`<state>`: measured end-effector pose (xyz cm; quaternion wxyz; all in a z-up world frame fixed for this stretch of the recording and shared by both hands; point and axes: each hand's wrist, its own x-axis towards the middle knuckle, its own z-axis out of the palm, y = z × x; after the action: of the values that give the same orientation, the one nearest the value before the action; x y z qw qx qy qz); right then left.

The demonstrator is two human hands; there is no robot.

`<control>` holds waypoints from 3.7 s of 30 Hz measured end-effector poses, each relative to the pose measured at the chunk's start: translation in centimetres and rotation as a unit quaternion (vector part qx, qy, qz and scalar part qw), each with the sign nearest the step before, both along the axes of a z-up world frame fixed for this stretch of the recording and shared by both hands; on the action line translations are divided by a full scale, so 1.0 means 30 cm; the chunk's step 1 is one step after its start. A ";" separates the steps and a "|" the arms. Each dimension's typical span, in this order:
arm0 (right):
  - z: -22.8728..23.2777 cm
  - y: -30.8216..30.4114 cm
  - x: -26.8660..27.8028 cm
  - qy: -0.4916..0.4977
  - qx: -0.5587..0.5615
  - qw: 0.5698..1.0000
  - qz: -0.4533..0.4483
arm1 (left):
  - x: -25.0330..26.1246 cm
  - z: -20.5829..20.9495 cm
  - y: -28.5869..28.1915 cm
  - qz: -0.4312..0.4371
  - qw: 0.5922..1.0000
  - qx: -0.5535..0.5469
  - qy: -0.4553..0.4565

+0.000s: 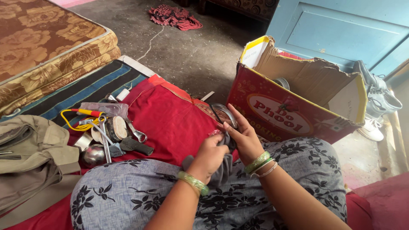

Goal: The person cleans a green circuit board with a gray cloth, then places it into a cardboard box. The person then wraps a plastic-wrapped bundle of cables in the cloth and places it in the box, followed by placing a small black device in the box.

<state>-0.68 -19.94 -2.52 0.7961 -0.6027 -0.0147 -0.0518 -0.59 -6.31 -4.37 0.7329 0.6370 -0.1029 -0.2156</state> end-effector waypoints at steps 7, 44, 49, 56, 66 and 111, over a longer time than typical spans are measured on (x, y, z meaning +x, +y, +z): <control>0.011 -0.031 0.009 -0.021 0.033 0.999 -0.020 | -0.086 0.060 0.016 0.013 0.891 0.310 -0.332; 0.136 -0.120 -0.037 0.248 -0.063 0.964 0.068 | 0.058 0.112 0.175 0.219 0.657 0.349 -0.631; 0.042 -0.098 -0.025 0.201 -0.093 0.973 0.056 | 0.058 0.067 0.115 0.164 0.718 0.381 -0.559; -0.066 -0.106 0.021 0.102 0.001 0.995 0.019 | 0.003 -0.077 -0.031 0.133 0.885 0.155 -0.419; -0.033 -0.008 0.042 0.184 0.117 0.976 -0.008 | 0.058 -0.061 0.011 0.227 0.929 0.087 -0.279; -0.345 -1.677 0.772 0.365 -0.787 0.495 0.046 | 0.627 0.232 -0.986 0.074 0.714 0.407 -0.565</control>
<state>22.48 -70.26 -12.89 -0.0723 -0.9432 0.2149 0.2428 18.21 -35.88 2.59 0.2214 0.8826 -0.3523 0.2187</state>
